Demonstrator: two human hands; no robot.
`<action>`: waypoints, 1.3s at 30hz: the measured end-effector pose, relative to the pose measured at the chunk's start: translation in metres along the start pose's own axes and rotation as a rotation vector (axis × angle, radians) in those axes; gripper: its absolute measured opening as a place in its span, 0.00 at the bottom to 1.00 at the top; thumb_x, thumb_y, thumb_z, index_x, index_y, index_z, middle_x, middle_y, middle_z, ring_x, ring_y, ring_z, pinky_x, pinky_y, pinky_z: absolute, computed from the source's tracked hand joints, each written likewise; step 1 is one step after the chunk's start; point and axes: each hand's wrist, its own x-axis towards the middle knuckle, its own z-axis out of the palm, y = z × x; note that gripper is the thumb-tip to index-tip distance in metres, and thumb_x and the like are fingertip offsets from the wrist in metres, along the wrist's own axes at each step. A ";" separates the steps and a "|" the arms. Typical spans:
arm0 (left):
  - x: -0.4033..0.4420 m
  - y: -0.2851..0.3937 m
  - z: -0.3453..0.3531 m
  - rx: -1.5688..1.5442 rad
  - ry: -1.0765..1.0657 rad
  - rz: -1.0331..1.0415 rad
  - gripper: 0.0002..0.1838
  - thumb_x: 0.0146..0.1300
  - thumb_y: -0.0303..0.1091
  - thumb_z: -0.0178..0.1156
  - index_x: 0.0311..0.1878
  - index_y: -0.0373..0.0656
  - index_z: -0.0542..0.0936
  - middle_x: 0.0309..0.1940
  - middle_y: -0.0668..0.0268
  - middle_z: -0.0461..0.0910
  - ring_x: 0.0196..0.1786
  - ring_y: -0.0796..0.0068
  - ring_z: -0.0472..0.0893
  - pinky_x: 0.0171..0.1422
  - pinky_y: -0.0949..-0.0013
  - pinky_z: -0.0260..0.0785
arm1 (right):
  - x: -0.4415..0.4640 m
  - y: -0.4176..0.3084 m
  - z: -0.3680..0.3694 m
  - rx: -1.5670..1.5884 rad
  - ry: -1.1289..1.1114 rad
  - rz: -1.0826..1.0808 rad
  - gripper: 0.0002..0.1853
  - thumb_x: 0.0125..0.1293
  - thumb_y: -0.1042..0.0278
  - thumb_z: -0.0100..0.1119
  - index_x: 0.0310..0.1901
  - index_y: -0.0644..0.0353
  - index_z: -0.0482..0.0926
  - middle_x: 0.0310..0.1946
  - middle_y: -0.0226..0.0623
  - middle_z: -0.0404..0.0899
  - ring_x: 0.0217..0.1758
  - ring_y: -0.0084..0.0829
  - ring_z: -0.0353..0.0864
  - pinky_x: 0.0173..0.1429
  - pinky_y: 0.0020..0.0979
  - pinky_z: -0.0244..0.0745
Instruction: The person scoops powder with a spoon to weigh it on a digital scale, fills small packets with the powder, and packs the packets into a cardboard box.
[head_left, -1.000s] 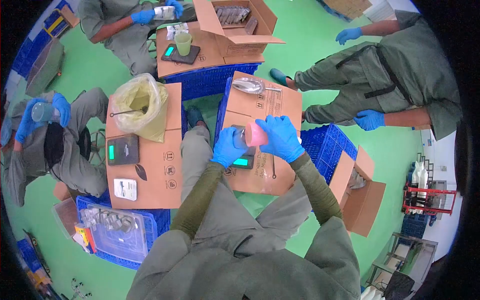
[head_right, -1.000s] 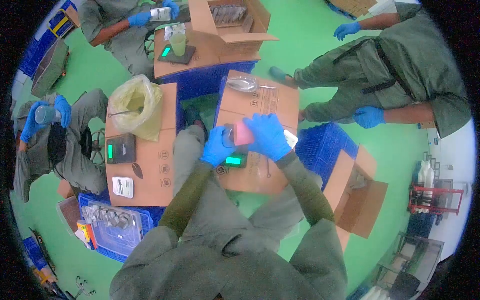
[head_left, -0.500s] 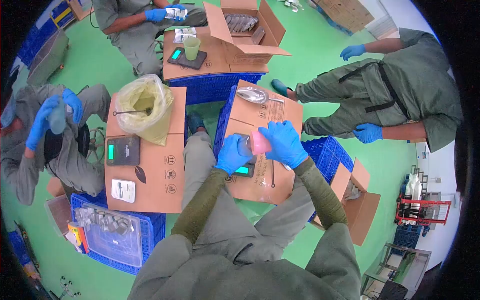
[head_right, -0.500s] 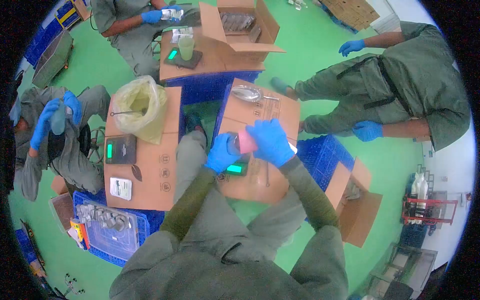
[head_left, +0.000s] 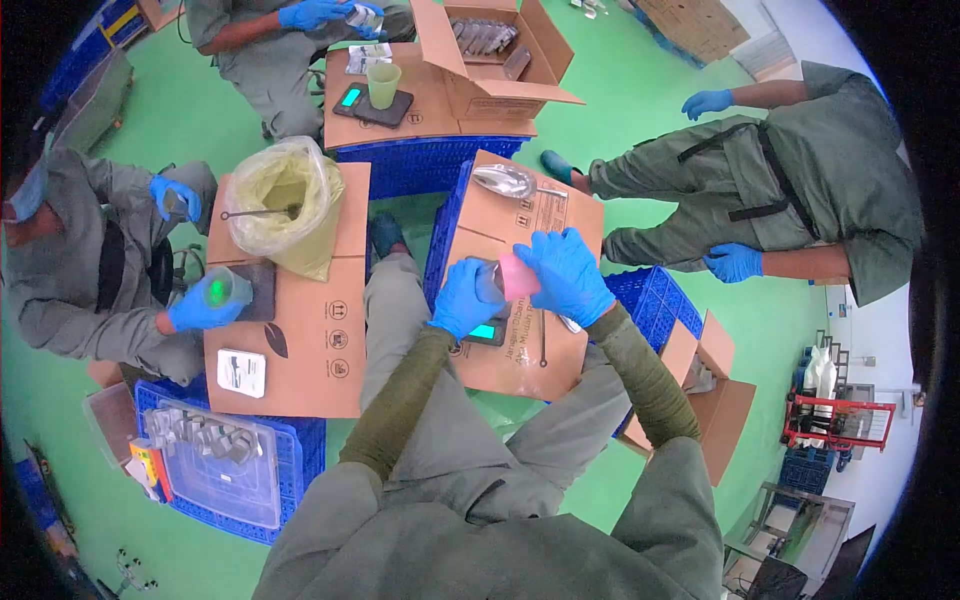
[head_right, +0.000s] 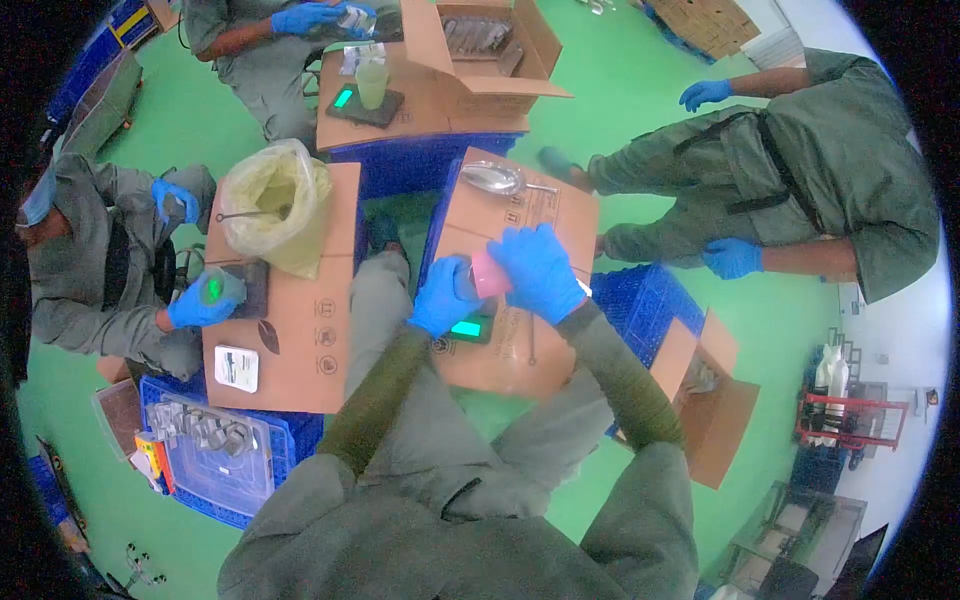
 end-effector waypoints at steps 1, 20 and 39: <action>-0.001 0.008 -0.008 -0.014 0.015 0.012 0.28 0.50 0.39 0.74 0.52 0.40 0.75 0.50 0.52 0.76 0.56 0.46 0.74 0.61 0.52 0.69 | 0.000 0.000 0.000 0.006 0.002 -0.004 0.27 0.45 0.64 0.71 0.52 0.51 0.80 0.35 0.37 0.72 0.38 0.41 0.76 0.42 0.43 0.64; -0.001 0.008 -0.001 0.012 0.013 0.039 0.17 0.56 0.38 0.64 0.47 0.39 0.78 0.47 0.51 0.74 0.52 0.46 0.74 0.58 0.50 0.69 | 0.000 0.001 -0.005 -0.023 0.005 -0.020 0.27 0.45 0.64 0.72 0.51 0.51 0.80 0.37 0.36 0.73 0.40 0.40 0.77 0.43 0.42 0.65; -0.001 0.005 0.001 -0.137 -0.039 -0.124 0.28 0.51 0.42 0.74 0.52 0.41 0.73 0.49 0.50 0.74 0.55 0.44 0.74 0.60 0.49 0.69 | 0.002 0.006 -0.002 -0.066 -0.007 -0.043 0.30 0.45 0.61 0.73 0.54 0.51 0.80 0.38 0.37 0.72 0.42 0.40 0.76 0.45 0.42 0.65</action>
